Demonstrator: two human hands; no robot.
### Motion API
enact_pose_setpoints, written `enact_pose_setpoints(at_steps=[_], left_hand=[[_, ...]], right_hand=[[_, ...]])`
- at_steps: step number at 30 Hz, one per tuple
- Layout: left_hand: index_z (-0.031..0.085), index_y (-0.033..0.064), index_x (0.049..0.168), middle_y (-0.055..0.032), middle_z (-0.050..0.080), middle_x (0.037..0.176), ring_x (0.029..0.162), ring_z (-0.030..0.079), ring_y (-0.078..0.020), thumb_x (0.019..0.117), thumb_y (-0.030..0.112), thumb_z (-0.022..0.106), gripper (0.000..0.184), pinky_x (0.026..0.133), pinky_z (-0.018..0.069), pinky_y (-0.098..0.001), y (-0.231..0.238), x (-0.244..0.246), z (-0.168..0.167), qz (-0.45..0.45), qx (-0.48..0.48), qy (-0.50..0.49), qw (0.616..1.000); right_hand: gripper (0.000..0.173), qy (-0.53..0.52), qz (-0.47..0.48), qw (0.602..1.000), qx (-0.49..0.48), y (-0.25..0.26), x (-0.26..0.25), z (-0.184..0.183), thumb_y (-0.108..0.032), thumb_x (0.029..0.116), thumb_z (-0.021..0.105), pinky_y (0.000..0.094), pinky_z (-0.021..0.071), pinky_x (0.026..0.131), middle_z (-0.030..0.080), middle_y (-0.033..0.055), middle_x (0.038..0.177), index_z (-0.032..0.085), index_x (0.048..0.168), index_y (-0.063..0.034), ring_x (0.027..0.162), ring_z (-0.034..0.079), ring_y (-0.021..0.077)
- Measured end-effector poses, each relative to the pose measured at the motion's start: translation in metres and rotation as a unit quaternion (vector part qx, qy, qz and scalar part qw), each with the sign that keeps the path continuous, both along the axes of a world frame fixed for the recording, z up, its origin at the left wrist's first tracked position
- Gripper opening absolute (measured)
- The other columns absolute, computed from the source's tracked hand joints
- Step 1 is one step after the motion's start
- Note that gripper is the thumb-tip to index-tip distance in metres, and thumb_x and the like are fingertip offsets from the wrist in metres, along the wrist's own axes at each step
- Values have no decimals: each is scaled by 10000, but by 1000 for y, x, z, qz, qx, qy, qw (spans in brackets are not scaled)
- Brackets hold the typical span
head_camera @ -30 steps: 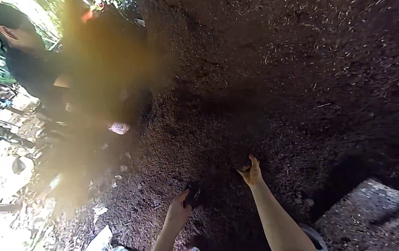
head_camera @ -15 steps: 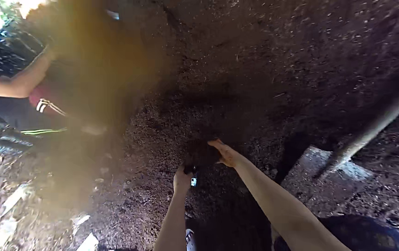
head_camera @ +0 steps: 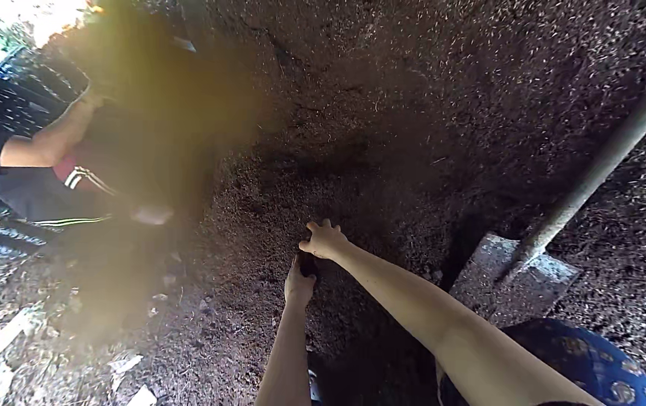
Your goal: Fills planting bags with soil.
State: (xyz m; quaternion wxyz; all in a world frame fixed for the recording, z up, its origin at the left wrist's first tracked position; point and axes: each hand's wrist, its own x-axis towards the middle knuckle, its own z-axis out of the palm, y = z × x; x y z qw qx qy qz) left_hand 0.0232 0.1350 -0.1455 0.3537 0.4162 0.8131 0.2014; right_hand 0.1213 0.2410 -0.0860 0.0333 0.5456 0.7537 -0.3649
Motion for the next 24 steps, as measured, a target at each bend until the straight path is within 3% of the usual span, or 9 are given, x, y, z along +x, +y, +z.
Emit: enact_pose_setpoints(at_steps=[7, 15, 20, 22, 24], left_hand=[[278, 107, 1627, -155, 471, 1573, 1422, 497, -322, 958, 73, 675, 779, 1167, 400, -523, -2, -6, -18, -9, -29, 3, 1000], [328, 105, 1606, -157, 515, 1533, 1400, 517, -317, 963, 70, 673, 731, 1154, 412, -524, 0, -13, -27, 12, -22, -13, 1000], [235, 97, 1634, -172, 445, 1584, 1446, 465, -312, 953, 77, 683, 816, 1187, 378, -507, 2, -18, -31, 3, -36, -21, 999], [351, 109, 1594, -149, 393, 1623, 1475, 419, -323, 998, 128, 629, 658, 1189, 358, -540, 3, -21, -27, 11, -57, 5, 998], [521, 128, 1498, -114, 324, 1668, 1520, 307, -387, 1086, 220, 457, 427, 1158, 287, -671, 3, -19, -18, 51, -51, 38, 997]], right_hand=[[742, 0, 26, 1000, 16, -10, -10, -4, -602, 951, 596, 654, 477, 991, 198, 261, 1658, 387, 1573, -257, 1421, 363, 529], [619, 60, 50, 996, 53, -19, -1, -21, -571, 955, 614, 591, 507, 978, 368, 226, 1553, 485, 1481, -271, 1372, 434, 466], [622, 171, -43, 984, -4, -1, 21, -36, -562, 971, 617, 664, 443, 1022, 383, 270, 1557, 509, 1480, -222, 1336, 474, 502], [609, 225, -92, 969, -42, 7, 31, -48, -536, 983, 620, 632, 491, 960, 383, 291, 1544, 494, 1479, -206, 1279, 521, 487], [588, 282, -145, 943, -103, 8, 38, -57, -510, 1010, 600, 592, 550, 859, 374, 305, 1532, 459, 1489, -200, 1204, 574, 475]])
